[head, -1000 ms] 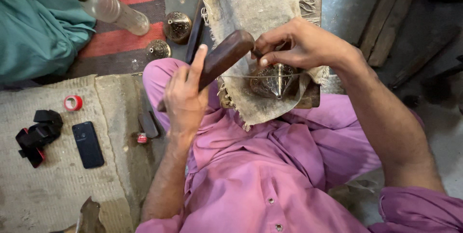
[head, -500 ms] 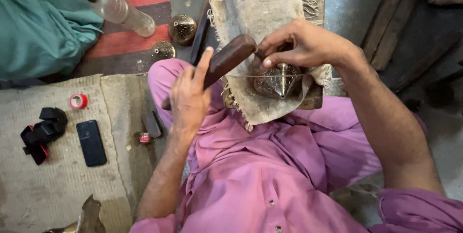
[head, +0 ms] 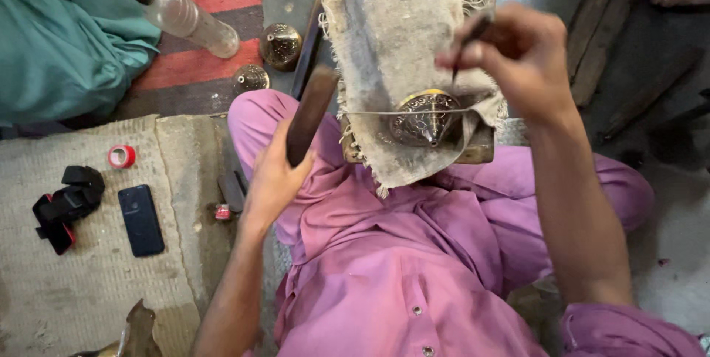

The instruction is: The person sits cross-legged and uses a hammer and chisel to engrave a pattern on a small brass bell. They repeatedly strike the chisel to create indentations, occasionally repositioning the bell to work on different areas.

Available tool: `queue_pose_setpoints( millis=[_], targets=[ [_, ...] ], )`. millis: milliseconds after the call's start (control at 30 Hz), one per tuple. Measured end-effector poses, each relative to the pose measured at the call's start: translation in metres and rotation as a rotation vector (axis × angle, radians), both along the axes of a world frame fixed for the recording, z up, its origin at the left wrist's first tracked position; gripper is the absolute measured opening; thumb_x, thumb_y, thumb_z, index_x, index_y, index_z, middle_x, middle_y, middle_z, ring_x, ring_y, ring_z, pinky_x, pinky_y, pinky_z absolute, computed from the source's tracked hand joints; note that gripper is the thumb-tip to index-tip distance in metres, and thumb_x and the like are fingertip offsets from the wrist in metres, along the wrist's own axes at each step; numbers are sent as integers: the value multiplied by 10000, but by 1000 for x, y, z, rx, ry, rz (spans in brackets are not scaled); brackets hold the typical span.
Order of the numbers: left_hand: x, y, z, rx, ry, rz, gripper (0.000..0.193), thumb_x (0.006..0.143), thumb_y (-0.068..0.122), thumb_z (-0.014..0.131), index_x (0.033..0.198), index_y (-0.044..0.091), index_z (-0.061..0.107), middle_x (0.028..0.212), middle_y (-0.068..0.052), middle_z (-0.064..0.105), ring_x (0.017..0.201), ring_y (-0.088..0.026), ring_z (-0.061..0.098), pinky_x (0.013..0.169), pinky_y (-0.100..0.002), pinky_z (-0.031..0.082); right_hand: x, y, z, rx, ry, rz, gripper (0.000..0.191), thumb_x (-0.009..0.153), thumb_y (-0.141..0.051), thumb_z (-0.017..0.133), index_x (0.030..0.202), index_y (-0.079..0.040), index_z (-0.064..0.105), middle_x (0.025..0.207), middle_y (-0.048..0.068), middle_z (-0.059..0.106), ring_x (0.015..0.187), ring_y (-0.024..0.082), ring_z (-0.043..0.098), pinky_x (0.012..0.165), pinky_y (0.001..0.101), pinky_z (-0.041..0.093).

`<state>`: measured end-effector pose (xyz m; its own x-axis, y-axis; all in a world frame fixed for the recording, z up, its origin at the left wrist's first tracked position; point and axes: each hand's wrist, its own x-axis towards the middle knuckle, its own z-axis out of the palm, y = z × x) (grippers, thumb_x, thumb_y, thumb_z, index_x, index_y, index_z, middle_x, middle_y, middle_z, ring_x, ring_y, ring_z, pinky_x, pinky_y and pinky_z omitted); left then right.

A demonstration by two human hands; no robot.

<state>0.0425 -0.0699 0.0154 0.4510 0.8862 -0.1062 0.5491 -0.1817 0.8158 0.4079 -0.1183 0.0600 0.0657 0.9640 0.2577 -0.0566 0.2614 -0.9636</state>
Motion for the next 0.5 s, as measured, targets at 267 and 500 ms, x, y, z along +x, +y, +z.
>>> queue_pose_setpoints(
  millis=[267, 500],
  targets=[
    [-46, -51, -30, -295, 445, -348, 630, 839, 306, 811, 1352, 58, 540, 1045, -244, 728, 973, -350, 727, 835, -424, 554, -88, -130, 81, 447, -554, 327, 101, 1007, -8, 589, 1026, -8, 688, 935, 72, 752, 822, 146, 773, 677, 255, 650],
    [9, -73, -23, -75, -75, -92, 335, 956, 171, 686, 1269, 52, 665, 926, -104, 743, 800, -190, 720, 694, -327, 566, -134, -178, 106, 449, -662, 221, 108, 999, -90, 581, 1065, -35, 645, 971, 59, 725, 855, 141, 753, 730, 243, 626]
  ],
)
